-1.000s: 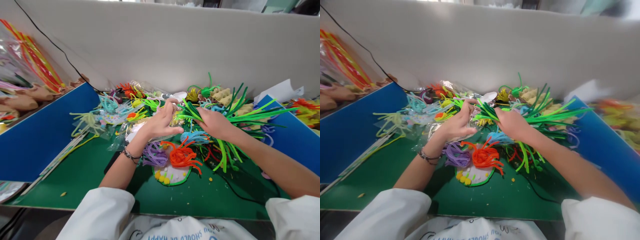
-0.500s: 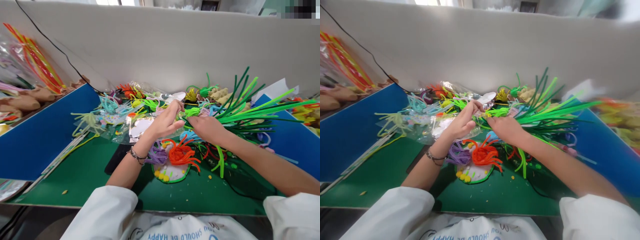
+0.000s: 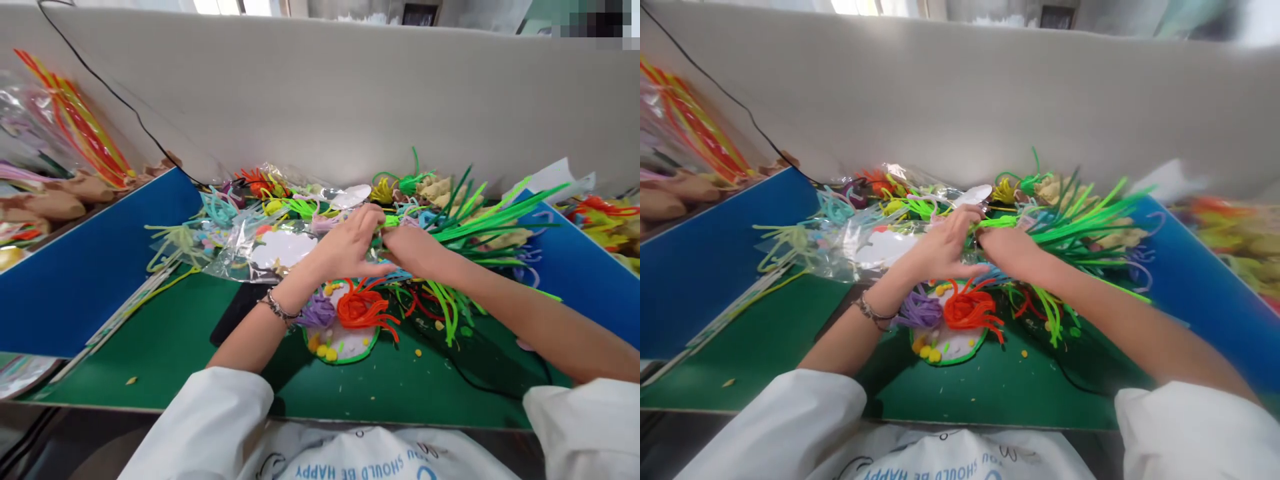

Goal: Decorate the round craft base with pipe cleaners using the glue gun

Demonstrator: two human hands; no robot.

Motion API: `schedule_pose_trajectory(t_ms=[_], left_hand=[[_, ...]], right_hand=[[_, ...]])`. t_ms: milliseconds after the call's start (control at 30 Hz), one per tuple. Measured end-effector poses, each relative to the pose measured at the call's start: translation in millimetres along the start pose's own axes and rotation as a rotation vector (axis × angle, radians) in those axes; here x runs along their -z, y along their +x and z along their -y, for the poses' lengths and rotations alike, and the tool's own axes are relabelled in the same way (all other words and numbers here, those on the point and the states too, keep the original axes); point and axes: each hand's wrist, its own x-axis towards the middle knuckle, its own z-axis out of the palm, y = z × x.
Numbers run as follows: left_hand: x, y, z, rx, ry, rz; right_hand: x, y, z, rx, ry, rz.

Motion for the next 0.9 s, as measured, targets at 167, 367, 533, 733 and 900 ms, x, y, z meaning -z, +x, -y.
schedule_pose_trajectory(t_ms=[167, 367, 533, 733, 900], left_hand=[[-1.6, 3, 0, 0.210, 0.377, 0.189], [3.0, 3, 3, 0.211, 0.363, 0.173], [13.2, -11, 12, 0.198, 0.032, 0.092], [2.5, -11, 14, 0.027, -0.062, 0.011], [18.5, -12, 12, 0.035, -0.286, 0.005]], right_hand=[[-5, 8, -8, -0.023, 0.054, 0.002], [-1, 15, -6, 0.043, 0.106, 0.032], [6, 12, -2, 0.068, 0.114, 0.062], [5, 6, 14, 0.039, 0.112, 0.007], [6, 4, 4, 0.079, 0.178, -0.022]])
